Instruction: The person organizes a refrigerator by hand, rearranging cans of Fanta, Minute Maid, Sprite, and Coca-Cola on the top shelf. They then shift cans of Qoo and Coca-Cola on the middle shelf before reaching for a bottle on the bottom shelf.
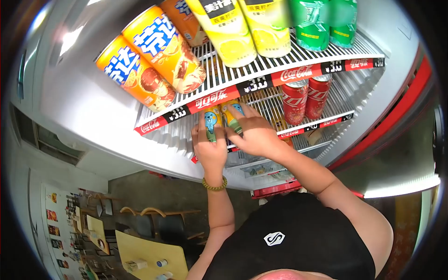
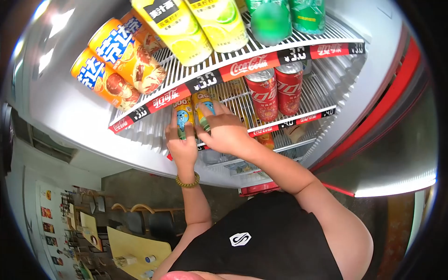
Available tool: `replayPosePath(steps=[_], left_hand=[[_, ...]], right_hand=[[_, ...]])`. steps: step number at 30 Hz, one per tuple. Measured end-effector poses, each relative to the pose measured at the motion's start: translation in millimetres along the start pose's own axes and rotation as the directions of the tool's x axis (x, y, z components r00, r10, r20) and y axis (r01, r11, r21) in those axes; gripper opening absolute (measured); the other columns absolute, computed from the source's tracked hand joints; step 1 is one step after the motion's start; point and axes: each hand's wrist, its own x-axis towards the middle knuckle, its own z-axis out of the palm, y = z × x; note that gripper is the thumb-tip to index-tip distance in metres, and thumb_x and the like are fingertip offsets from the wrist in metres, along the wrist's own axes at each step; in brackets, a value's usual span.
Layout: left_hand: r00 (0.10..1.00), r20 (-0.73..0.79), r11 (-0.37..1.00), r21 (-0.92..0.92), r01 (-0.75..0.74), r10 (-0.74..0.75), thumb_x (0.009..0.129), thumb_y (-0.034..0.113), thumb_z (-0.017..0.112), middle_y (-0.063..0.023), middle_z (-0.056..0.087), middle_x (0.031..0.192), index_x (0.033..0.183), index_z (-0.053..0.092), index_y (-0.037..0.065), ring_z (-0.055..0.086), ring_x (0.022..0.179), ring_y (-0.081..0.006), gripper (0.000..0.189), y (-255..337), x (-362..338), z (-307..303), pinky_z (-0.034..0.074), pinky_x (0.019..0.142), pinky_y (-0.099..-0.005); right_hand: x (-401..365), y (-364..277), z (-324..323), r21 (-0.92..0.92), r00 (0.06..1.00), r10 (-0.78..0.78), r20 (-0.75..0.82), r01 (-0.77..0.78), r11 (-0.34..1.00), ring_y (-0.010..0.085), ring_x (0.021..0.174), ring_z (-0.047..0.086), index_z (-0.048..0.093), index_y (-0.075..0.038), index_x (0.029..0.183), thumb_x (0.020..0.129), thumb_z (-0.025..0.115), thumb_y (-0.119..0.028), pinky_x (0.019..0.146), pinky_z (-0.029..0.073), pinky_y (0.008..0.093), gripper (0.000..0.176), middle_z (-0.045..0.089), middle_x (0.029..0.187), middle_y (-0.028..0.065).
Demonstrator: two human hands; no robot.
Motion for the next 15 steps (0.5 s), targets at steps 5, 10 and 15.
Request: replayPosePath(steps=[5,10,15], left_hand=[[0.987,0.02,0.987,0.04,0.158,-0.159,0.098,0.02,0.064,-0.025,0.073,0.112,0.133,0.069,0.003,0.071,0.099,-0.0417,0.039,4,1,4,0.056,0.085,-0.048],[0.997,-0.055,0.997,0.058,0.057,-0.054,0.1,0.018,0.06,-0.0277,0.064,0.131,0.133,0.062,-0.005,0.064,0.116,-0.0438,0.04,0,-7,6,0.049,0.1,-0.05],[0.927,-0.312,0.965,-0.089,-0.245,0.207,0.095,0.011,0.058,-0.0285,0.054,0.134,0.126,0.055,-0.006,0.055,0.125,-0.0455,0.036,43,-16,10,0.042,0.109,-0.0568]], right_hand=[[-6,1,0,-0.105,0.984,-0.127,-0.122,0.114,0.988,0.0472,0.127,0.057,0.054,0.0,0.143,0.093,0.068,-0.04,0.101,0.053,0.0489,0.065,0.051,0.139,0.0361],[-42,8,-18,0.139,0.867,-0.335,-0.369,0.408,0.902,0.0451,0.131,0.058,0.064,-0.001,0.13,0.086,0.076,-0.012,0.104,0.052,0.047,0.047,0.056,0.141,0.0279],[-78,34,-85,-0.154,0.631,-0.36,-0.687,0.358,0.921,0.0381,0.119,0.064,0.064,0.001,0.122,0.079,0.071,0.001,0.102,0.052,0.0463,0.043,0.063,0.129,0.0234]])
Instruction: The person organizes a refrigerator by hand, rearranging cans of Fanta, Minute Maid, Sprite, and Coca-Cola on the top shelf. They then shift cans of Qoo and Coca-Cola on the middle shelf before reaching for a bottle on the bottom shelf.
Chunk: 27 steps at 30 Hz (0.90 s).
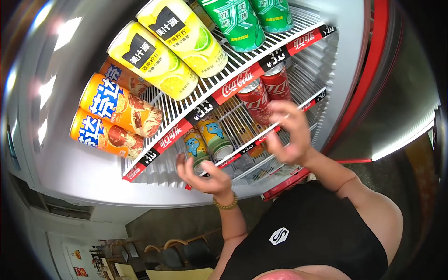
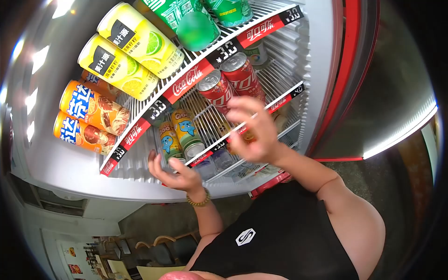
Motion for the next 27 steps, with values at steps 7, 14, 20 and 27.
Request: replayPosePath(steps=[7,14,20,27], left_hand=[[0.86,0.48,0.929,-0.369,0.02,0.172,0.092,0.003,0.07,-0.0368,0.034,0.16,0.156,0.042,0.001,0.045,0.142,-0.0542,0.07,80,8,80,0.047,0.11,-0.05],[0.801,0.596,0.98,-0.183,0.072,0.053,0.093,0.014,0.072,-0.0356,0.05,0.135,0.159,0.043,0.025,0.068,0.092,-0.046,0.073,70,5,106,0.059,0.076,-0.0504],[0.808,0.585,0.974,-0.218,0.069,0.074,0.089,0.011,0.077,-0.0294,0.051,0.126,0.159,0.044,0.018,0.068,0.093,-0.041,0.079,69,14,106,0.058,0.077,-0.0463],[0.793,0.609,0.989,-0.127,0.069,0.023,0.089,0.021,0.078,-0.0369,0.051,0.127,0.158,0.043,0.016,0.068,0.092,-0.0486,0.078,68,10,101,0.058,0.075,-0.0531]], right_hand=[[3,59,-34,-0.306,0.893,0.415,0.174,-0.352,0.885,0.0451,0.116,0.065,0.025,0.001,0.16,0.091,0.072,-0.018,0.102,0.051,0.0506,0.086,0.061,0.135,0.0299],[9,62,-35,-0.377,0.919,0.276,0.283,-0.158,0.913,0.0493,0.113,0.065,0.013,-0.001,0.165,0.09,0.072,-0.029,0.097,0.053,0.0519,0.099,0.059,0.138,0.0313],[36,58,-41,-0.36,0.718,0.576,0.39,-0.457,0.813,0.0482,0.108,0.067,0.027,-0.005,0.163,0.089,0.071,-0.034,0.088,0.056,0.0526,0.092,0.065,0.126,0.0313],[36,68,-34,-0.558,0.639,0.673,0.372,-0.425,0.713,0.0433,0.118,0.062,0.056,-0.003,0.146,0.093,0.071,-0.032,0.102,0.05,0.0488,0.062,0.065,0.124,0.0266]])
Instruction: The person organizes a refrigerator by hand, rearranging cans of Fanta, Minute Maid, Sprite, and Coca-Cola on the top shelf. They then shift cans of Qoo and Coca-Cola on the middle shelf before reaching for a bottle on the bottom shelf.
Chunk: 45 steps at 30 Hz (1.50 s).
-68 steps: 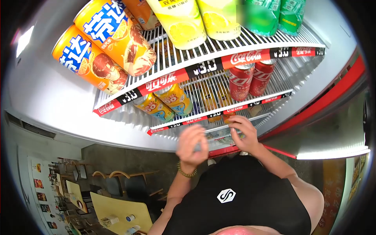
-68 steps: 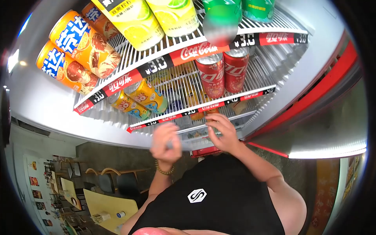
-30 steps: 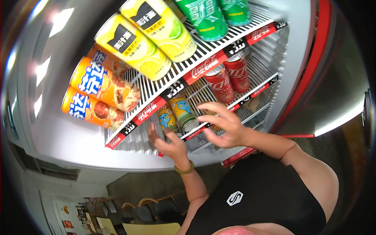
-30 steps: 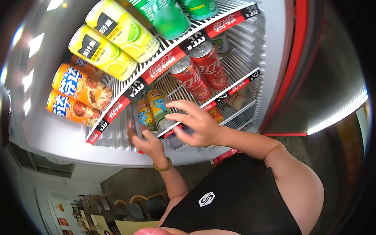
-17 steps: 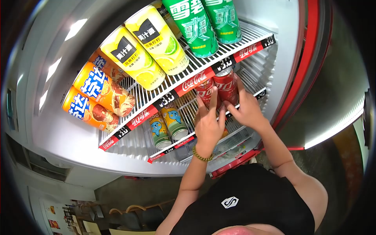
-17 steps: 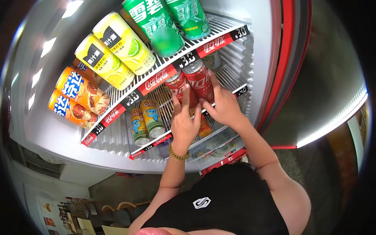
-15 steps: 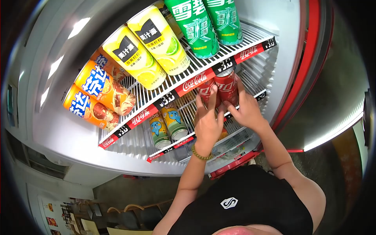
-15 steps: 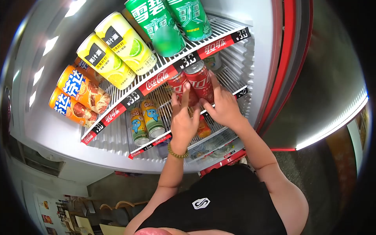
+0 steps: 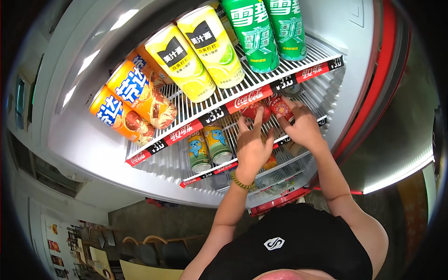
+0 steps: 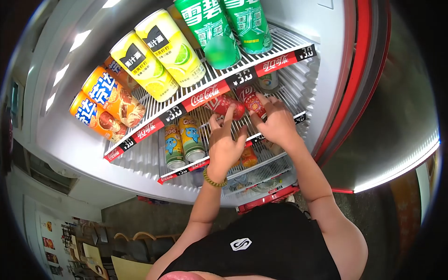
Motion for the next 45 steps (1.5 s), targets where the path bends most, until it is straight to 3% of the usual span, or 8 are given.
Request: replayPosePath(steps=[6,16,22,30,31,38,39,45], left_hand=[[1.0,0.0,0.996,0.089,0.008,-0.008,0.089,0.023,0.074,-0.0197,0.063,0.123,0.136,0.059,0.004,0.066,0.108,-0.0407,0.053,0,-10,7,0.055,0.088,-0.0504],[0.964,-0.239,0.983,-0.11,-0.145,0.115,0.084,0.0,0.074,-0.0134,0.073,0.098,0.093,0.072,-0.001,0.069,0.091,-0.0323,0.009,5,-50,-45,0.056,0.084,-0.0421],[0.952,-0.296,0.979,-0.156,-0.13,0.08,0.082,-0.003,0.074,-0.0135,0.073,0.095,0.092,0.071,-0.001,0.071,0.09,-0.032,0.01,-15,-81,-60,0.056,0.08,-0.0408],[0.974,-0.211,0.966,-0.222,-0.132,0.085,0.083,-0.006,0.073,-0.0142,0.074,0.093,0.092,0.071,-0.003,0.072,0.086,-0.0318,0.01,-17,-111,-57,0.057,0.08,-0.0401],[0.975,-0.208,0.965,-0.23,-0.123,0.075,0.082,-0.006,0.073,-0.0143,0.074,0.092,0.092,0.071,-0.003,0.072,0.085,-0.0316,0.01,-19,-114,-57,0.058,0.079,-0.0397],[0.973,-0.218,0.958,-0.256,-0.132,0.076,0.082,-0.007,0.073,-0.0146,0.073,0.09,0.09,0.071,-0.003,0.071,0.083,-0.0313,0.009,-22,-116,-62,0.058,0.077,-0.039],[0.975,-0.207,0.958,-0.256,-0.129,0.076,0.082,-0.007,0.073,-0.0146,0.073,0.09,0.091,0.071,-0.003,0.071,0.082,-0.0313,0.01,-23,-117,-60,0.058,0.076,-0.0389],[0.978,-0.194,0.961,-0.25,-0.12,0.071,0.08,-0.007,0.074,-0.014,0.073,0.09,0.089,0.071,-0.003,0.072,0.083,-0.0317,0.01,-25,-126,-57,0.058,0.076,-0.0392]], right_hand=[[18,-18,10,-0.175,0.85,-0.442,-0.286,0.407,0.896,0.0444,0.131,0.054,0.06,-0.004,0.141,0.094,0.069,-0.029,0.112,0.042,0.053,0.055,0.058,0.139,0.0276],[67,-60,34,-0.268,0.852,-0.309,0.422,0.443,0.856,0.0423,0.14,0.046,0.044,-0.008,0.152,0.092,0.074,-0.032,0.119,0.035,0.0559,0.072,0.051,0.147,0.0259],[104,-30,88,-0.591,0.689,-0.706,0.166,0.642,0.488,0.0328,0.108,0.069,0.061,-0.001,0.131,0.098,0.062,-0.039,0.098,0.054,0.0442,0.051,0.07,0.119,0.018],[117,-28,90,-0.513,0.698,-0.691,0.187,0.669,0.538,0.0318,0.108,0.071,0.065,-0.004,0.126,0.107,0.047,-0.026,0.092,0.057,0.042,0.034,0.071,0.121,0.0177],[103,-70,54,-0.446,0.769,-0.45,0.455,0.634,0.632,0.0396,0.113,0.069,0.065,-0.004,0.126,0.103,0.052,-0.028,0.098,0.055,0.0501,0.036,0.069,0.126,0.0243],[106,-45,54,-0.389,0.75,-0.469,0.467,0.65,0.653,0.0373,0.111,0.07,0.067,-0.004,0.117,0.092,0.064,-0.03,0.099,0.056,0.0497,0.036,0.071,0.119,0.0208],[93,-66,36,-0.357,0.788,-0.27,0.553,0.517,0.778,0.0351,0.112,0.07,0.068,-0.006,0.116,0.093,0.063,-0.03,0.101,0.055,0.0492,0.034,0.07,0.12,0.0211],[64,-79,31,-0.327,0.841,-0.356,0.407,0.498,0.804,0.0412,0.121,0.063,0.068,-0.005,0.12,0.095,0.064,-0.033,0.112,0.045,0.0533,0.038,0.068,0.125,0.0227]])
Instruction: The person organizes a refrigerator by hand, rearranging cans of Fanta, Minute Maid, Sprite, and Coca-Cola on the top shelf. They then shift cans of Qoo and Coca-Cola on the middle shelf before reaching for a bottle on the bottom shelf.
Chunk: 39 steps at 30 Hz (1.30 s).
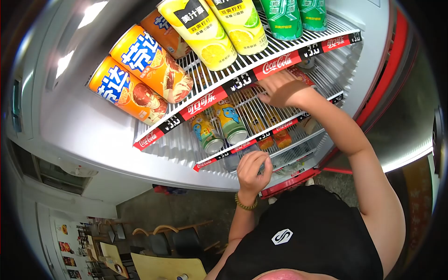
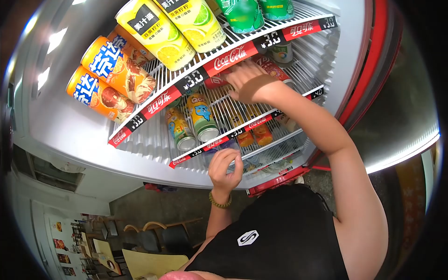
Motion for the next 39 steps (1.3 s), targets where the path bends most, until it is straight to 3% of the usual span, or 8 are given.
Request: replayPosePath(steps=[2,4,7,15,17,25,34,39], left_hand=[[1.0,-0.015,1.0,0.008,-0.001,0.001,0.079,-0.006,0.075,-0.0131,0.073,0.09,0.089,0.071,-0.002,0.072,0.084,-0.032,0.011,-1,1,-2,0.058,0.077,-0.0398],[0.999,-0.046,1.0,0.01,0.0,0.0,0.079,-0.006,0.075,-0.0132,0.073,0.089,0.089,0.071,-0.003,0.072,0.082,-0.0318,0.011,-2,2,-5,0.058,0.076,-0.0397],[0.999,-0.044,1.0,0.014,0.004,-0.004,0.079,-0.007,0.074,-0.0131,0.073,0.089,0.089,0.07,-0.003,0.072,0.082,-0.0317,0.011,-1,6,-8,0.059,0.076,-0.0396],[0.994,-0.105,0.997,0.082,-0.004,0.013,0.081,-0.005,0.071,-0.0148,0.073,0.091,0.092,0.07,-0.004,0.072,0.087,-0.0333,0.011,-1,-2,-10,0.058,0.082,-0.0416],[0.987,-0.158,0.99,0.139,-0.016,0.038,0.082,-0.001,0.072,-0.0151,0.073,0.094,0.096,0.07,-0.003,0.071,0.094,-0.0354,0.014,-3,3,-17,0.057,0.088,-0.0452],[0.975,-0.02,0.82,0.538,0.196,-0.22,0.087,0.026,0.081,-0.0255,0.046,0.147,0.13,0.067,-0.004,0.044,0.137,-0.0461,0.053,-22,53,-51,0.038,0.111,-0.0561],[0.996,0.08,0.907,0.422,0.003,-0.04,0.084,0.01,0.081,-0.0161,0.072,0.116,0.117,0.073,-0.001,0.061,0.127,-0.0386,0.036,-36,59,-46,0.041,0.114,-0.0541],[0.956,-0.15,0.931,0.308,-0.197,0.252,0.081,-0.005,0.074,-0.0195,0.072,0.113,0.108,0.07,-0.003,0.071,0.105,-0.0359,0.028,-8,85,-77,0.057,0.093,-0.0448]], right_hand=[[-9,-16,-37,0.216,0.986,0.104,0.127,-0.13,0.968,0.0463,0.129,0.057,0.066,-0.006,0.129,0.094,0.07,-0.033,0.119,0.037,0.0586,0.044,0.062,0.136,0.0267],[-11,11,27,0.134,0.992,0.025,-0.121,-0.009,0.991,0.0458,0.13,0.056,0.064,-0.008,0.135,0.093,0.07,-0.033,0.119,0.037,0.0584,0.048,0.058,0.14,0.0268],[-4,5,0,0.037,0.997,-0.032,0.067,0.029,0.999,0.044,0.134,0.053,0.056,-0.014,0.149,0.097,0.064,-0.033,0.12,0.036,0.0572,0.057,0.049,0.15,0.0274],[-35,-23,5,0.066,0.997,0.02,-0.078,-0.015,0.998,0.043,0.14,0.05,0.061,-0.013,0.139,0.095,0.067,-0.051,0.116,0.039,0.0558,0.059,0.053,0.15,0.0252],[-38,-21,19,0.018,0.959,-0.201,-0.201,0.208,0.978,0.0441,0.143,0.046,0.062,-0.009,0.134,0.094,0.069,-0.048,0.118,0.035,0.0608,0.056,0.054,0.149,0.0251],[-59,-4,42,0.259,0.901,-0.228,-0.37,0.335,0.906,0.0453,0.142,0.043,0.065,-0.005,0.114,0.083,0.075,-0.029,0.123,0.028,0.0622,0.041,0.058,0.133,0.0175],[-72,-10,24,0.332,0.884,-0.2,-0.422,0.356,0.873,0.0449,0.146,0.04,0.066,-0.002,0.119,0.086,0.075,-0.024,0.123,0.029,0.06,0.041,0.054,0.146,0.0198],[-79,-43,-16,0.341,0.763,-0.274,-0.585,0.538,0.771,0.033,0.114,0.07,0.07,-0.005,0.11,0.083,0.077,-0.007,0.094,0.057,0.0437,0.028,0.07,0.125,0.0133]])
